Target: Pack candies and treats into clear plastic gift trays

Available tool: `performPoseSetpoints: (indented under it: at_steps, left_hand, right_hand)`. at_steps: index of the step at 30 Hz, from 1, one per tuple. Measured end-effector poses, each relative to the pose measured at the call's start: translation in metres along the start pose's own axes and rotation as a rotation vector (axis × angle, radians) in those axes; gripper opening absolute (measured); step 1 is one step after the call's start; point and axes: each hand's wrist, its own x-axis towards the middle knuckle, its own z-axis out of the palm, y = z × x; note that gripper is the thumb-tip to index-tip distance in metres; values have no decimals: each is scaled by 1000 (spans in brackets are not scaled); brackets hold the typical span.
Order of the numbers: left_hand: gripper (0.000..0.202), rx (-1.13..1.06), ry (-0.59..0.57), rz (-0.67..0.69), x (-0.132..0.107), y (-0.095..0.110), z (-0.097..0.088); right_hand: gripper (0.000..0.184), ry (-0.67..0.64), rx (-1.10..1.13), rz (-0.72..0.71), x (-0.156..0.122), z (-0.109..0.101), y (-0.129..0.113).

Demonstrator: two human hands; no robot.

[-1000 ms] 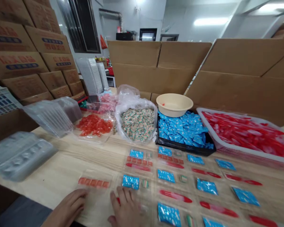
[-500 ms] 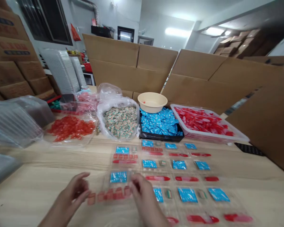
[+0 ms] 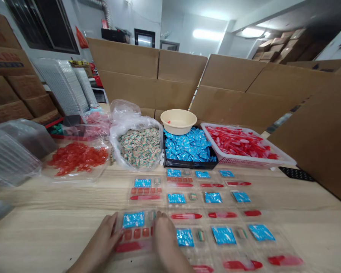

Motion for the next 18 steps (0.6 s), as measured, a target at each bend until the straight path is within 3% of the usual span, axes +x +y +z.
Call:
performPoseSetpoints:
  at_steps: [3,5,9,13,15,18]
  left_hand:
    - [51,-155,97,-59,-12,-8,0]
    - [56,-313,79,-113,-13,-7,-1]
    - [59,-460,88,-110,25,16,-1]
    - [48,-186,138,-3,90,36,11]
    - [44,-38,141,16,111,33,18]
    - [44,65,149,31,124,16,29]
  right_hand:
    - [30,96,152,-52,-4,15,1]
    - [35,209,311,-100,-2,21,5]
    - [37,395,422,-126,24,-1,11]
    - [32,293,197,15,66,-36,7]
    - [31,226,124,59,79,-41,1]
    - [32,217,111,85,86,-35,-10]
